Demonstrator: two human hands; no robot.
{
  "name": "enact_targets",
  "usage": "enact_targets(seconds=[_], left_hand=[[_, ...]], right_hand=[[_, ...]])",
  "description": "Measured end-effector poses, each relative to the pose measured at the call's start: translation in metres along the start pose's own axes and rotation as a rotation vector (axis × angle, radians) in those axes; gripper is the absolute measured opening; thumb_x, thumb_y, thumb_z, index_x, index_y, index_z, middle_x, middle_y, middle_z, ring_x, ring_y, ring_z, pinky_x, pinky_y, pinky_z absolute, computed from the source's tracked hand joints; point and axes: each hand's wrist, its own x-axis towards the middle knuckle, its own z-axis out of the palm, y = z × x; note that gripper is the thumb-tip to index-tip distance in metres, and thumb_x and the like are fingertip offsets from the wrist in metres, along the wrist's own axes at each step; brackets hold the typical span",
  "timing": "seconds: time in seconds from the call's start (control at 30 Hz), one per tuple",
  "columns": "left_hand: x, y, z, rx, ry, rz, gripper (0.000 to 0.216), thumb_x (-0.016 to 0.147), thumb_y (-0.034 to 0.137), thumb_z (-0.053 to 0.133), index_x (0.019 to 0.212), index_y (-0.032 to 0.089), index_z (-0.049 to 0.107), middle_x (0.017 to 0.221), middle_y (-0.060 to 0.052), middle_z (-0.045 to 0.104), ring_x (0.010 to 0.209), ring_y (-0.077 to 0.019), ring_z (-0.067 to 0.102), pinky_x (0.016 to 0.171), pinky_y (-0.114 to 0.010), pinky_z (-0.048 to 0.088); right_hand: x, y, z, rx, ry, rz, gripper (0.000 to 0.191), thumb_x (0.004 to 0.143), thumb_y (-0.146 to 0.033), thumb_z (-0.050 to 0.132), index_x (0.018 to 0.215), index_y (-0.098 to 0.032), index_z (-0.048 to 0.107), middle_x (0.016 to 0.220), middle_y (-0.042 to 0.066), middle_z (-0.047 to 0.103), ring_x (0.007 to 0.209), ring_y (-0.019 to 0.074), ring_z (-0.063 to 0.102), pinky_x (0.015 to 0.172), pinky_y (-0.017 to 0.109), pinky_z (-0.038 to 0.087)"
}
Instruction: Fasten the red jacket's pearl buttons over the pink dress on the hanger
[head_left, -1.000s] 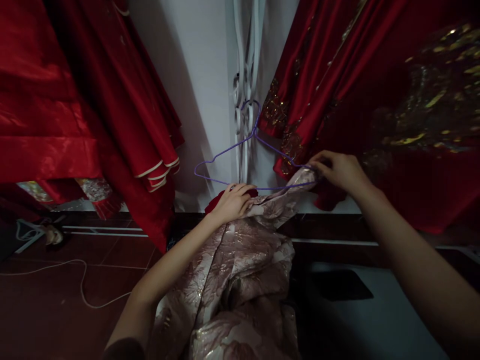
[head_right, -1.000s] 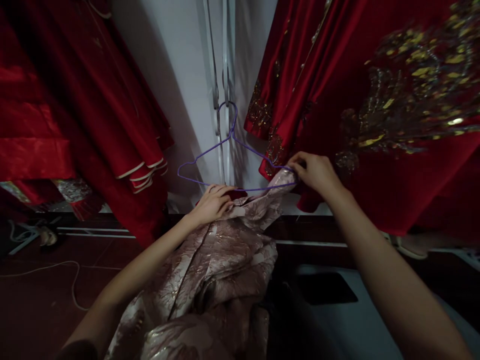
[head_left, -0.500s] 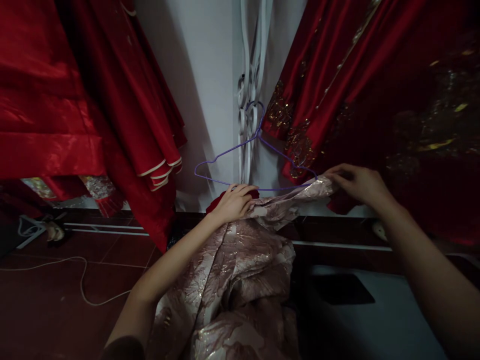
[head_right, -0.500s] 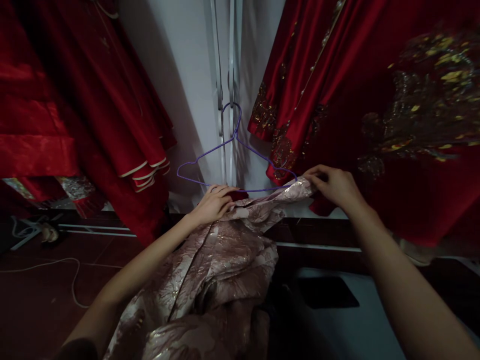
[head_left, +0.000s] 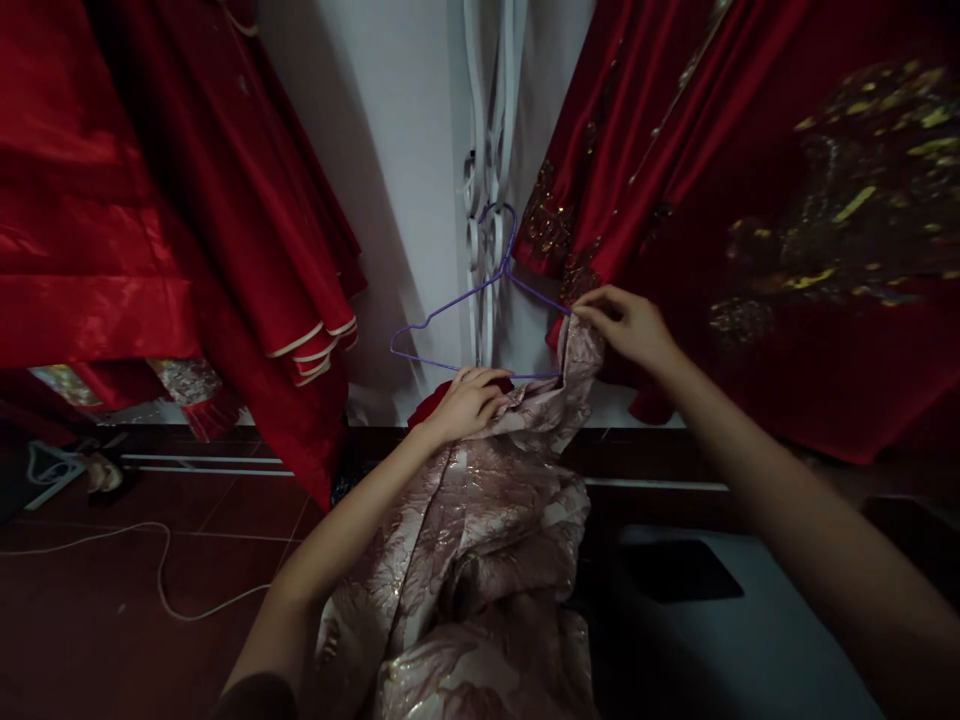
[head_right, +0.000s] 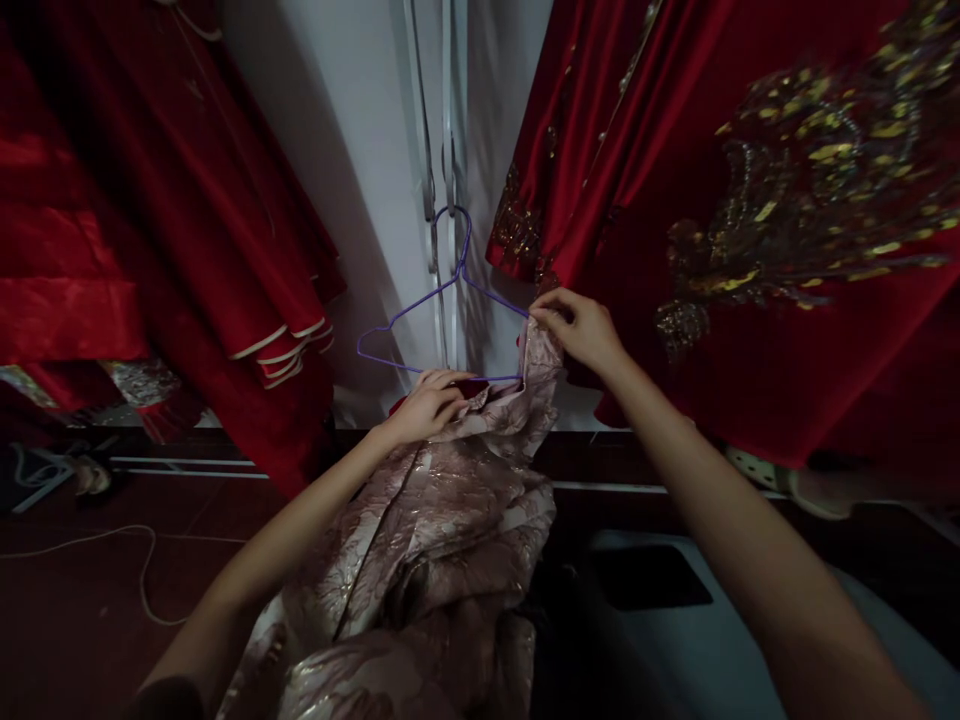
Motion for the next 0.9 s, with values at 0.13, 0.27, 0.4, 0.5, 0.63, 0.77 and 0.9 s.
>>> enact_targets(seconds=[0.13,0.27,0.4,0.5,0.63,0.77,0.9], left_hand=[[0.002,0.000,-0.002,-0.057,0.056,-0.026,0.030,0.091,0.030,0.034,0.085,0.019,0.062,0.125,-0.004,0.053,0.112,-0.0173,0.047,0.097,-0.037,0.033],[-0.008,-0.031,-0.012,-0.133,0.286,-0.192,0.029,0.090,0.032,0.036,0.085,0.019,0.062,0.114,-0.006,0.058,0.108,-0.0173,0.049,0.096,-0.035,0.036],[-0.043,-0.094,-0.019,-0.146,0.733,-0.594,0.032,0.089,0.038,0.038,0.085,0.017,0.062,0.092,-0.007,0.061,0.091,-0.0168,0.055,0.086,-0.029,0.041],[-0.068,-0.129,-0.016,-0.199,0.802,-0.736,0.032,0.086,0.040,0.042,0.083,0.015,0.063,0.085,-0.006,0.061,0.085,-0.0163,0.056,0.082,-0.028,0.042],[-0.080,-0.142,-0.010,-0.323,0.798,-0.790,0.033,0.084,0.042,0.045,0.083,0.015,0.064,0.084,-0.005,0.063,0.082,-0.0152,0.056,0.079,-0.026,0.043],[-0.075,-0.138,-0.010,-0.352,0.825,-0.796,0.033,0.083,0.042,0.047,0.083,0.015,0.064,0.085,-0.005,0.064,0.084,-0.0150,0.057,0.080,-0.026,0.043],[-0.073,-0.138,-0.012,-0.362,0.825,-0.788,0.033,0.082,0.043,0.047,0.084,0.015,0.064,0.086,-0.005,0.063,0.085,-0.0154,0.057,0.081,-0.027,0.043]], right_hand=[[-0.005,0.005,0.030,0.020,0.050,0.062,0.028,0.084,-0.042,0.042,0.102,-0.023,0.052,0.097,0.003,0.063,0.085,0.0174,0.059,0.075,0.028,0.044],[-0.010,0.009,0.031,-0.026,0.078,0.083,0.027,0.086,-0.042,0.039,0.103,-0.024,0.051,0.099,0.004,0.063,0.086,0.0193,0.059,0.077,0.032,0.043],[-0.007,0.008,0.019,-0.072,0.120,0.090,0.028,0.085,-0.044,0.040,0.099,-0.024,0.054,0.094,0.004,0.064,0.083,0.0201,0.059,0.074,0.032,0.044],[-0.005,0.009,0.016,-0.065,0.107,0.085,0.028,0.085,-0.044,0.039,0.096,-0.023,0.055,0.091,0.004,0.064,0.080,0.0188,0.059,0.071,0.030,0.044],[-0.003,0.012,0.017,-0.009,0.109,0.067,0.029,0.084,-0.045,0.041,0.092,-0.022,0.056,0.088,0.004,0.064,0.079,0.0181,0.059,0.070,0.029,0.044],[-0.001,0.013,0.015,0.008,0.117,0.055,0.029,0.082,-0.046,0.043,0.089,-0.021,0.057,0.083,0.003,0.064,0.076,0.0177,0.058,0.068,0.029,0.045],[0.000,0.009,0.011,-0.028,0.101,0.078,0.029,0.083,-0.048,0.043,0.088,-0.023,0.057,0.084,0.002,0.064,0.077,0.0178,0.059,0.069,0.029,0.045]])
